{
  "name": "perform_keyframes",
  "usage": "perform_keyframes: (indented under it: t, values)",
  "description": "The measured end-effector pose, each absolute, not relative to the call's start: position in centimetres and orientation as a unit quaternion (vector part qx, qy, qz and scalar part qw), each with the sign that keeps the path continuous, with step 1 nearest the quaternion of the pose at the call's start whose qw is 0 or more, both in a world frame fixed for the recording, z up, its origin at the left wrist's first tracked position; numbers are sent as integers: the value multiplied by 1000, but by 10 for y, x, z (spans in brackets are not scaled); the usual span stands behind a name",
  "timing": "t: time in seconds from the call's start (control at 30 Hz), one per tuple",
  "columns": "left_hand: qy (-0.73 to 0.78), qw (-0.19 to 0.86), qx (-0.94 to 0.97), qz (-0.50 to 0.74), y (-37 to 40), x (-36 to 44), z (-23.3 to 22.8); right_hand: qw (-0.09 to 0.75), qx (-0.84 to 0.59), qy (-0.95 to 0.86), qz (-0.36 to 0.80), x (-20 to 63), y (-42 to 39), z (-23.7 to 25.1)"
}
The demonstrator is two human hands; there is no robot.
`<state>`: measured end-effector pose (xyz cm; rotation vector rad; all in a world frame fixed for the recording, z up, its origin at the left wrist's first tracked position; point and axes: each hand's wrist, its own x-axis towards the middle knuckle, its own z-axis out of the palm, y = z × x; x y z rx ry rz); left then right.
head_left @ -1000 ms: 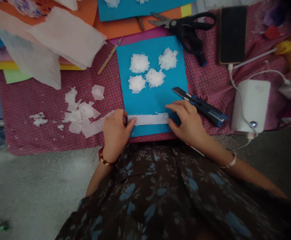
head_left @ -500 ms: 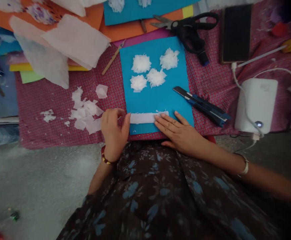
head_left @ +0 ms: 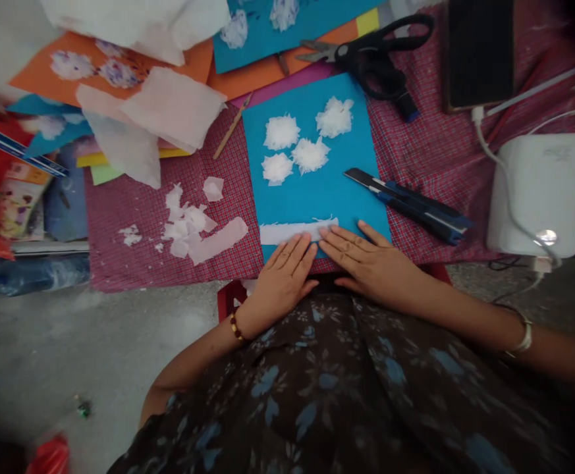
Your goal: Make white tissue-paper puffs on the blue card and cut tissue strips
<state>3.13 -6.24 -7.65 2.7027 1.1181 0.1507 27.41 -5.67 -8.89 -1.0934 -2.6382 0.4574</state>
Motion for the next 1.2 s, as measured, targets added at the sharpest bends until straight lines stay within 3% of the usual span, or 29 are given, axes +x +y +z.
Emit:
perform_keyframes:
  t: [0.17, 0.3, 0.43, 0.57, 0.73, 0.97, 1.2]
  values:
    - [374, 109, 919, 59, -56, 31, -64, 139, -396, -891, 172, 303, -71, -85]
    - [390, 125, 904, 125, -30, 38, -47, 226, -445, -843, 201, 327, -70, -76]
    - [439, 122, 883, 111, 6, 57, -38, 291, -502, -801, 148, 346, -60, -66]
    - [442, 148, 883, 46, 26, 73, -39, 280, -559, -776, 82, 360, -51, -63]
    - [453, 156, 878, 20, 26, 75, -46, 269, -560, -779, 87, 356, -48, -66]
    - [465, 168, 865, 85, 14, 76, -54, 270, -483, -816, 168, 315, -38, -66]
    - [449, 77, 877, 154, -2, 70, -66, 278, -451, -823, 205, 296, -19, -72]
